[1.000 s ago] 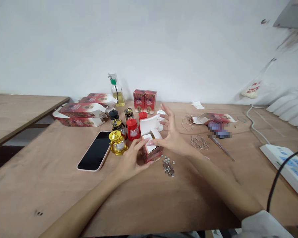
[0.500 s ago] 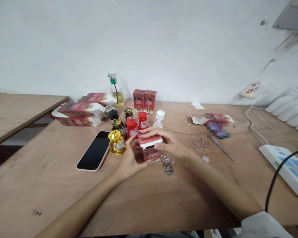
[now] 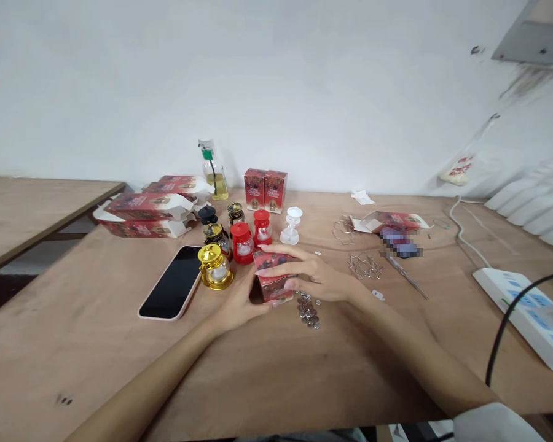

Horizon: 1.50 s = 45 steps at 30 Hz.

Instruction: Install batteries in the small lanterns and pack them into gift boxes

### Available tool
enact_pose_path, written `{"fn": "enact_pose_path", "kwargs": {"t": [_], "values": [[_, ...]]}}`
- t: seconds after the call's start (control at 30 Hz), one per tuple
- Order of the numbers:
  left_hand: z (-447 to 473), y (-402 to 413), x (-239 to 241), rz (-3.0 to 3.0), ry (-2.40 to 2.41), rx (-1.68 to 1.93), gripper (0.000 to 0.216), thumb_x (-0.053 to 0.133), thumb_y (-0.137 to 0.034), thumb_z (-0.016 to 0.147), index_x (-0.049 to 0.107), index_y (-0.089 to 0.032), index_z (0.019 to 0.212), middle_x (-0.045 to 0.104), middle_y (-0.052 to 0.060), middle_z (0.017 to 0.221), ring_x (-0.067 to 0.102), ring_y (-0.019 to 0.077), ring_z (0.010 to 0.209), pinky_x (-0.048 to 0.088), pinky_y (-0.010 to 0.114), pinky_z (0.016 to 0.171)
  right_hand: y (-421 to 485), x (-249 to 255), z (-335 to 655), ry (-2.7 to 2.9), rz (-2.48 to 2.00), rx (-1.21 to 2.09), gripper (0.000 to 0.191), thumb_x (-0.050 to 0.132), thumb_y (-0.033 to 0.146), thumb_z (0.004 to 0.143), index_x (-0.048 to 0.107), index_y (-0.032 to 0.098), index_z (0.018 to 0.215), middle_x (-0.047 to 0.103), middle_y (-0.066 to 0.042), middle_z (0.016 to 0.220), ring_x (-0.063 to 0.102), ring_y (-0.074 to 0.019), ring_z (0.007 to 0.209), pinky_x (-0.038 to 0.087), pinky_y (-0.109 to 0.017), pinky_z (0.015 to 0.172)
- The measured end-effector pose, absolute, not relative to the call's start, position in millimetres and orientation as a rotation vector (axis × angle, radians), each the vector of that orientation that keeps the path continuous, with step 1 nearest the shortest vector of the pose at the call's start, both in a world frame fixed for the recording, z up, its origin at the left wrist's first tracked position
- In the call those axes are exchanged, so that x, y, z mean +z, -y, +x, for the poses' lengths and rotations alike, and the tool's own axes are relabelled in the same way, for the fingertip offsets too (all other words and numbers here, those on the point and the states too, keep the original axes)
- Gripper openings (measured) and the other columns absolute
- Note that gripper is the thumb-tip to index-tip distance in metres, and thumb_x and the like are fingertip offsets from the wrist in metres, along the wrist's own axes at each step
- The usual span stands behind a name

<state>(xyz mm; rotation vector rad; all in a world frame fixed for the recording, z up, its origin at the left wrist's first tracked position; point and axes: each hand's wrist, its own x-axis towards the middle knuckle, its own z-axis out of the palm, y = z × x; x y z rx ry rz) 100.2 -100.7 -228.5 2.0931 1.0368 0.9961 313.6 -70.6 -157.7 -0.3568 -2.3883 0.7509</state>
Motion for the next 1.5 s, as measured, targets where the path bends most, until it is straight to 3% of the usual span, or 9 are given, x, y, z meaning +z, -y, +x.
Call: {"fn": "enact_pose_path", "kwargs": {"t": [0.13, 0.27, 0.4, 0.5, 0.73, 0.87, 1.03, 1.27, 1.5], "values": [[99.4, 100.2, -226.7, 2.185, -1.083, 0.957, 0.073, 0.066, -0.048, 0.076, 0.037, -0.02, 0.137, 0.051, 0.016, 0.136, 0.048, 0.0334, 0.127, 0.042, 0.056, 0.102, 75.8, -154.2, 321.9, 2.422, -0.465, 0.597, 0.048, 0.063, 0.039, 0.087, 0.05, 0.036, 0.134, 0.035, -0.003, 0.15, 0.033, -0.0236, 0.139, 0.035, -0.047, 0.112], [98.8, 102.9, -223.2, 2.332, -1.22, 0.722, 0.073, 0.069, -0.055, 0.072, 0.047, -0.018, 0.131, 0.056, 0.016, 0.13, 0.052, 0.0359, 0.121, 0.044, 0.055, 0.098, 75.4, -125.3, 337.9, 2.226, -0.602, 0.57, 0.066, 0.071, 0.037, 0.081, 0.041, 0.039, 0.139, 0.048, -0.002, 0.137, 0.049, -0.0236, 0.126, 0.046, -0.041, 0.106], [99.8, 106.7, -219.7, 2.468, -1.214, 0.58, 0.062, 0.061, -0.054, 0.08, 0.048, -0.019, 0.13, 0.053, 0.015, 0.135, 0.049, 0.0318, 0.124, 0.042, 0.051, 0.101, 55.0, -85.1, 359.4, 1.787, -0.767, 0.201, 0.087, 0.078, 0.044, 0.072, 0.029, 0.036, 0.144, 0.037, -0.004, 0.143, 0.04, -0.028, 0.132, 0.048, -0.044, 0.103], [100.8, 108.6, -219.0, 2.517, -1.193, 0.547, 0.055, 0.056, -0.049, 0.085, 0.048, -0.02, 0.131, 0.051, 0.014, 0.137, 0.046, 0.0298, 0.127, 0.04, 0.048, 0.102, 14.7, -74.1, 367.7, 1.647, -0.864, -0.032, 0.087, 0.077, 0.042, 0.071, 0.029, 0.034, 0.143, 0.031, -0.005, 0.146, 0.034, -0.0305, 0.135, 0.042, -0.049, 0.107], [99.3, 111.4, -217.2, 2.563, -1.187, 0.524, 0.054, 0.056, -0.046, 0.086, 0.048, -0.019, 0.131, 0.051, 0.013, 0.138, 0.044, 0.0299, 0.129, 0.04, 0.048, 0.103, -105.6, -123.5, 344.0, 1.744, -1.135, 0.225, 0.092, 0.079, 0.027, 0.062, 0.033, 0.009, 0.14, 0.047, -0.017, 0.124, 0.051, -0.0276, 0.115, 0.04, -0.045, 0.105], [99.4, 112.3, -215.0, 2.587, -1.184, 0.481, 0.052, 0.055, -0.045, 0.087, 0.049, -0.017, 0.13, 0.051, 0.014, 0.138, 0.044, 0.0303, 0.13, 0.04, 0.049, 0.104, -125.1, -148.9, 327.0, 1.886, -1.274, 0.32, 0.084, 0.076, 0.019, 0.064, 0.037, 0.004, 0.137, 0.045, -0.022, 0.127, 0.048, -0.0294, 0.118, 0.036, -0.046, 0.107], [100.4, 111.5, -217.5, 2.581, -1.173, 0.514, 0.052, 0.055, -0.045, 0.087, 0.049, -0.017, 0.131, 0.052, 0.014, 0.137, 0.044, 0.0305, 0.13, 0.039, 0.049, 0.104, -85.6, -155.8, 319.1, 1.77, -1.258, -0.045, 0.043, 0.053, 0.039, 0.09, 0.05, 0.016, 0.126, 0.053, -0.015, 0.121, 0.048, -0.0289, 0.115, 0.037, -0.049, 0.101], [98.9, 108.3, -223.0, 2.527, -1.176, 0.485, 0.052, 0.054, -0.047, 0.087, 0.048, -0.019, 0.13, 0.049, 0.011, 0.141, 0.039, 0.0288, 0.133, 0.035, 0.048, 0.107, -28.9, -157.9, 313.3, 2.408, -1.359, 0.023, 0.038, 0.049, 0.051, 0.092, 0.057, 0.018, 0.109, 0.063, -0.011, 0.095, 0.06, -0.025, 0.083, 0.045, -0.034, 0.075], [101.8, 112.0, -226.0, 2.261, -0.906, 0.658, 0.042, 0.056, -0.038, 0.088, 0.05, -0.025, 0.128, 0.054, 0.008, 0.135, 0.043, 0.023, 0.132, 0.035, 0.044, 0.11, 5.2, -174.3, 349.3, 1.844, -1.252, 0.053, 0.029, 0.05, 0.047, 0.091, 0.055, 0.019, 0.099, 0.059, -0.011, 0.103, 0.057, -0.024, 0.091, 0.047, -0.037, 0.079]]}}
